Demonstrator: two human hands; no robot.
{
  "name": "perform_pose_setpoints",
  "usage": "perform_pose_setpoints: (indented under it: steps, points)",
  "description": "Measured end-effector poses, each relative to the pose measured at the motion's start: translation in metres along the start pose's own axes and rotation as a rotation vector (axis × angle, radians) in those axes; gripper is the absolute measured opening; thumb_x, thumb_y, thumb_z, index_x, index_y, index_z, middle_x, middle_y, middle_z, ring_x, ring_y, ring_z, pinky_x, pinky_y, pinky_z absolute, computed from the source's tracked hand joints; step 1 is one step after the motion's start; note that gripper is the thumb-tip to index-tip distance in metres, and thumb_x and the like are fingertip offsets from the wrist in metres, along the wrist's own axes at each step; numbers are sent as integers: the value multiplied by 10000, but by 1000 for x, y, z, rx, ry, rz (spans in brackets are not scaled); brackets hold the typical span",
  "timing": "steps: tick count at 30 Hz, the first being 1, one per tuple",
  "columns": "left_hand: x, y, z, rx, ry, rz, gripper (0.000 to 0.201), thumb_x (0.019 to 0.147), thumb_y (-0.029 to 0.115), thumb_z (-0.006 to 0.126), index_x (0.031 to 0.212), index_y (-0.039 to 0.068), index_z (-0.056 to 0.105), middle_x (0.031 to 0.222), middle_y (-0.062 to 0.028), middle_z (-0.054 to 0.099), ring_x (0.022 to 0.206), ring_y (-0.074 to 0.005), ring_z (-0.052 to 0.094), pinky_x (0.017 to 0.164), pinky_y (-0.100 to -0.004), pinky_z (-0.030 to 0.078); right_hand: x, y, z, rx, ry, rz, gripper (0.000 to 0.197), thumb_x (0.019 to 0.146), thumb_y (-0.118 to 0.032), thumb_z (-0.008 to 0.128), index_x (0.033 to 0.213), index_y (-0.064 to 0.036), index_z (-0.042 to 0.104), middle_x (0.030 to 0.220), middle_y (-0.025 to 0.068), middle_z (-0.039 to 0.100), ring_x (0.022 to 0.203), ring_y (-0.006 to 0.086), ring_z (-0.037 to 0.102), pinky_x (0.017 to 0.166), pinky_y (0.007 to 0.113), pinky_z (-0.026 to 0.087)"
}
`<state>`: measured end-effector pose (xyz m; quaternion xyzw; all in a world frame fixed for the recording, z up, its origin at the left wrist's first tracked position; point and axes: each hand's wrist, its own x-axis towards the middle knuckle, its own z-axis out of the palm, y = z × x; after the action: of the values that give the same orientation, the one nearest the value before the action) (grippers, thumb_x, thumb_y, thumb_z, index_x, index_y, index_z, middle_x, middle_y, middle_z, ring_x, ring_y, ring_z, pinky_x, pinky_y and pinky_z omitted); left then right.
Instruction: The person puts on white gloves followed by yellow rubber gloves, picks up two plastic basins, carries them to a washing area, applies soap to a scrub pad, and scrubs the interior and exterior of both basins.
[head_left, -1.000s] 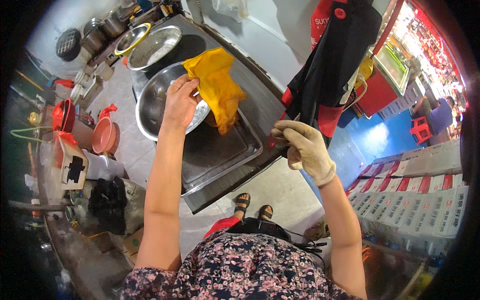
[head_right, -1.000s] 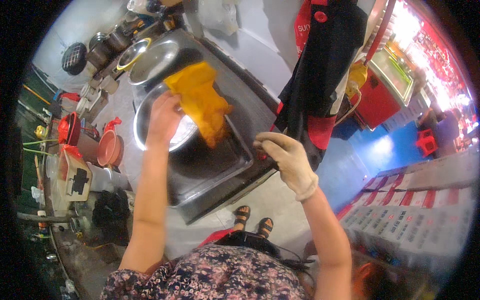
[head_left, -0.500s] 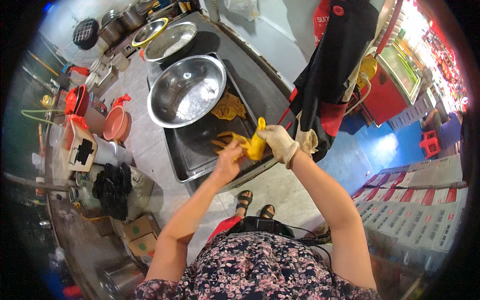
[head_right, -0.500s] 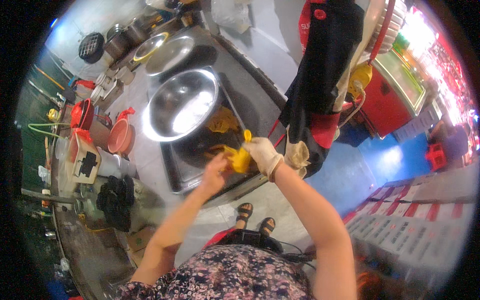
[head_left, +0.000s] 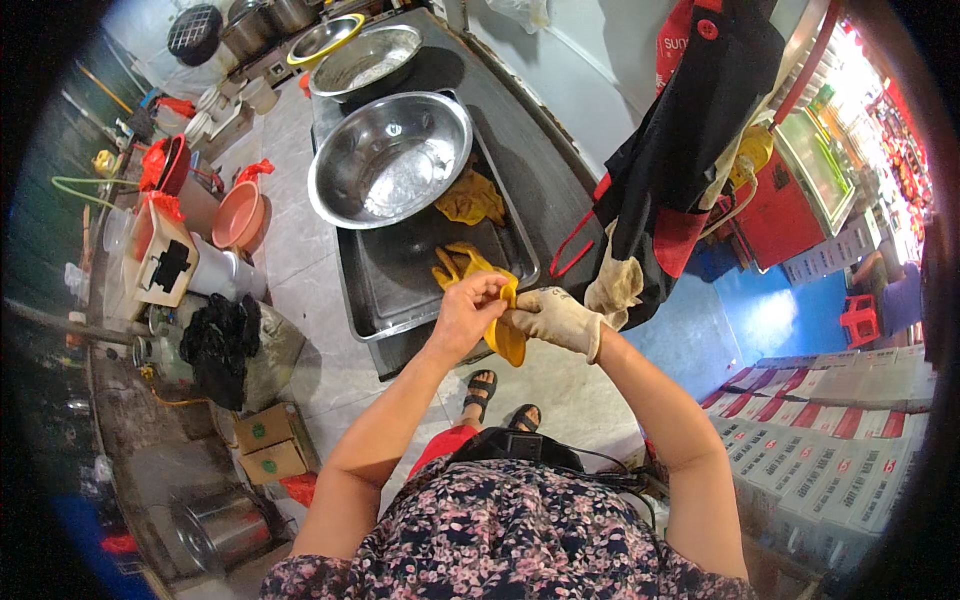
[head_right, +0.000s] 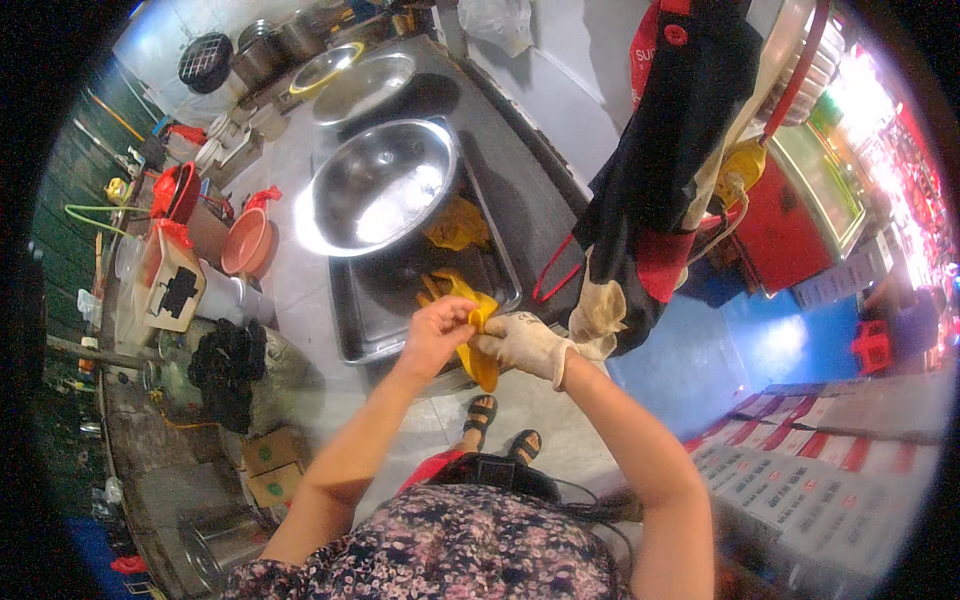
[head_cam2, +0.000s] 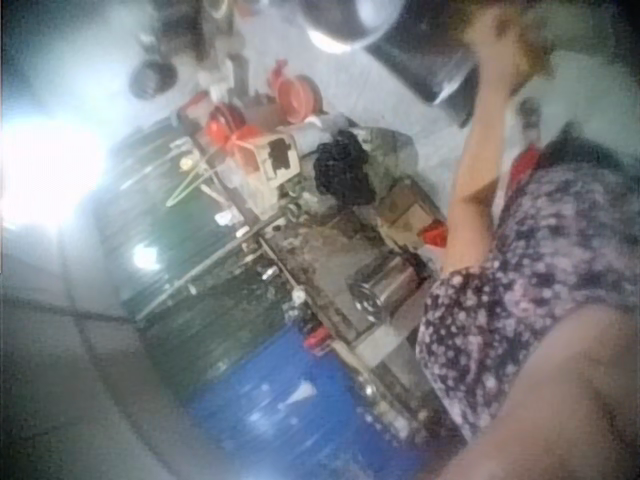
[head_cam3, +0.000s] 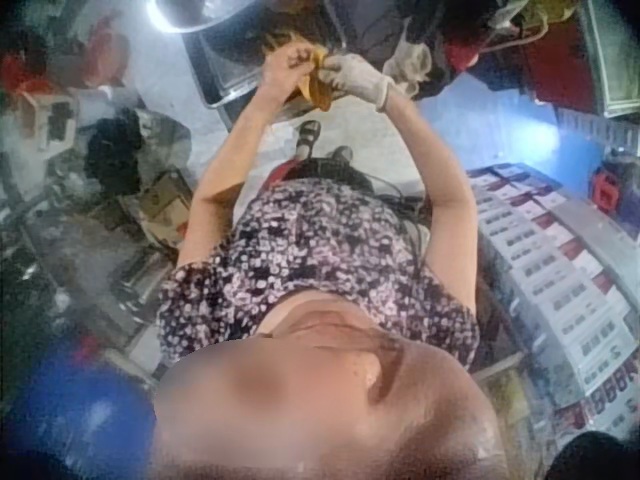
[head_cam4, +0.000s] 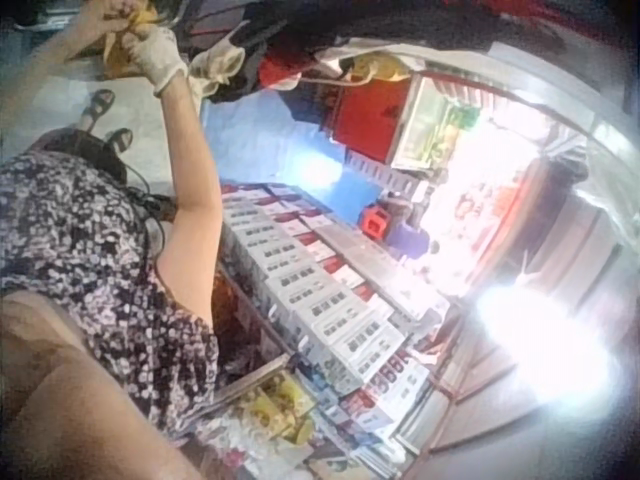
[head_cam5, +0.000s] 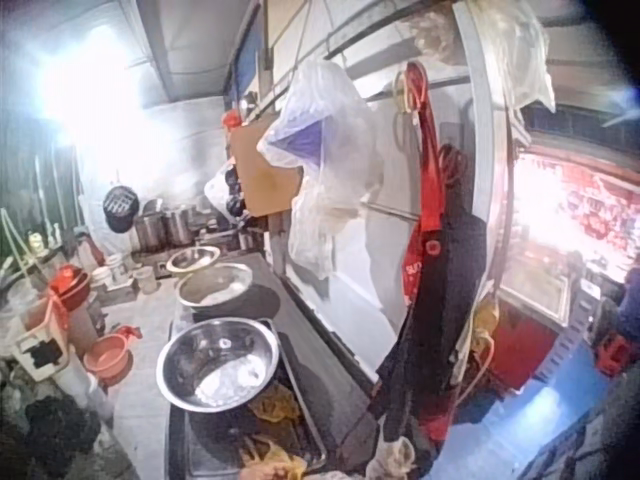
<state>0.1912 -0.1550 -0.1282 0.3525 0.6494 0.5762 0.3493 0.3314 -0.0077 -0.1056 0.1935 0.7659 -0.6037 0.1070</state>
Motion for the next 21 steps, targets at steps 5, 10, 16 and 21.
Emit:
perform_pose_setpoints:
  steps: [5,10,16,21]
  points:
    - [-5,30,-23,552,354,118,359,770,-106,674,1107,20,674,978,-85,683,842,-181,669,738,-321,563,4,-1,-2,-89,293,-6,308,937,-277,646,1035,3,731,921,178,736,851,253,726,797,378,542]
    - [-29,71,-18,815,14,868,321,774,-31,631,1091,-3,672,1059,-165,661,1027,-372,638,884,-450,530,6,-26,-4,-41,332,-48,284,924,-237,646,1052,6,718,916,179,737,868,253,727,799,382,539]
    - [-36,60,-21,1305,-346,540,133,793,38,632,919,6,659,988,-149,649,954,-330,635,890,-447,501,13,-33,15,-142,326,-93,277,914,-211,615,1080,-17,718,1001,223,729,951,359,713,851,407,540]
    - [-33,50,-38,1253,-372,677,158,823,58,617,965,26,676,1009,-127,673,972,-323,645,891,-454,489,16,-37,17,-267,458,-15,300,911,-247,604,1076,-25,721,1034,214,731,1028,390,695,891,442,533]
